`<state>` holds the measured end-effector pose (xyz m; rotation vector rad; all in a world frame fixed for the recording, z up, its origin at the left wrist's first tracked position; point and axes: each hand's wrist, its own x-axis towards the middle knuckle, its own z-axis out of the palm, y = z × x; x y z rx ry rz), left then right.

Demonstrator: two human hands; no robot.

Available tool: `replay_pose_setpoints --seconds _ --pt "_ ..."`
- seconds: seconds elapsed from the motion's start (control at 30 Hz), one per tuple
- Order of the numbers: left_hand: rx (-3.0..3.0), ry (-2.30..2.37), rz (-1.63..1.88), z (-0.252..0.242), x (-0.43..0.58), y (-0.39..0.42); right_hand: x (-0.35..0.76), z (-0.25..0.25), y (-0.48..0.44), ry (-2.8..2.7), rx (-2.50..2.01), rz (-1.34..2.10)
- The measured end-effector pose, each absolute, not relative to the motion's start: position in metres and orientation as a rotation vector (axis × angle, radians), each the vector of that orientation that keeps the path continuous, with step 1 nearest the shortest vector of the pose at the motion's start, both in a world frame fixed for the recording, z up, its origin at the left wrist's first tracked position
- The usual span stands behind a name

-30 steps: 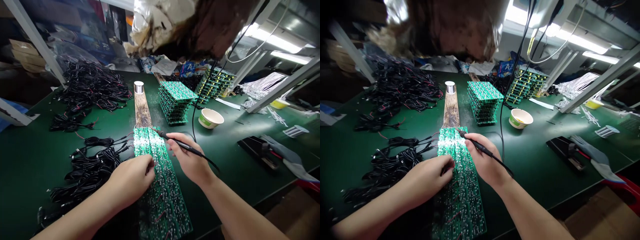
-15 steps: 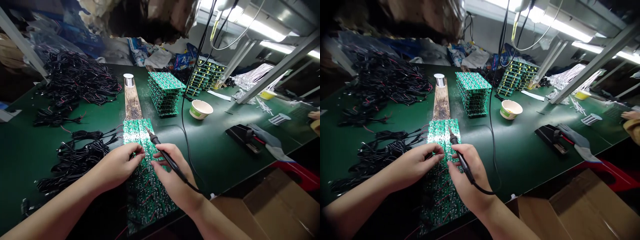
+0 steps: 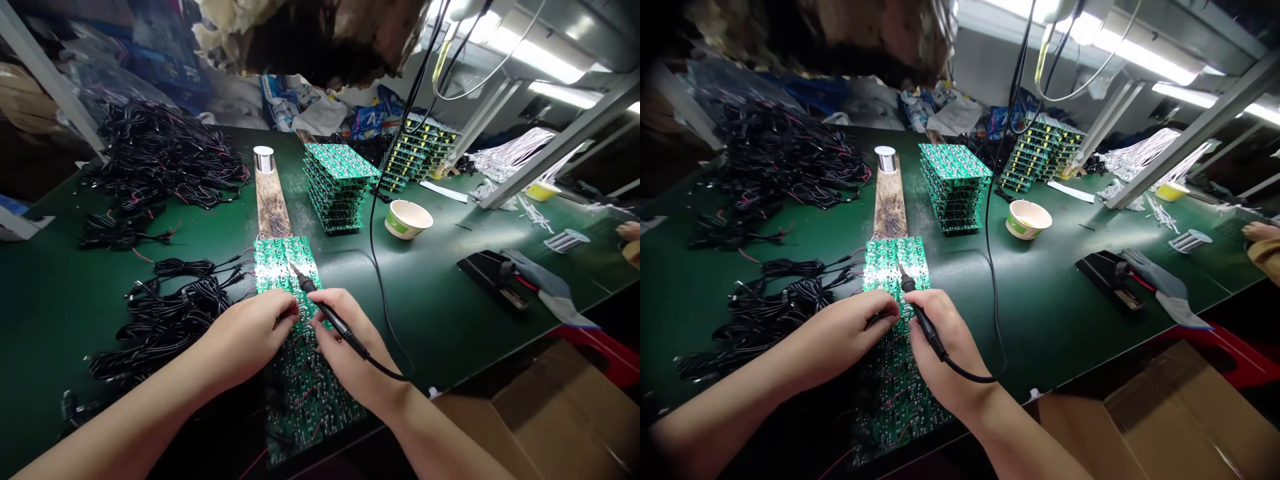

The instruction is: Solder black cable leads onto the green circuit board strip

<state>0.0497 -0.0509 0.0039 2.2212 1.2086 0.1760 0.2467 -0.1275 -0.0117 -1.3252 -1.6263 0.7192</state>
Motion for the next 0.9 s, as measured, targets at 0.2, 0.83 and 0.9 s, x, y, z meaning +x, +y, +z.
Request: replay_pose_setpoints --seconds 0.2,0.83,0.9 --pt "2.433 1.376 0.033 -0.003 0.058 -0.059 0.276 0.01 -0.15 -1.591 -1.455 0.544" --pt "2.339 1.389 0.003 0.001 0.059 -0.058 0.284 0.027 -0.177 -1.454 -1.647 0.701" --pt "2.336 1.384 0.008 0.001 0.059 -0.058 0.284 0.028 -0.178 -1.456 -1.655 0.714"
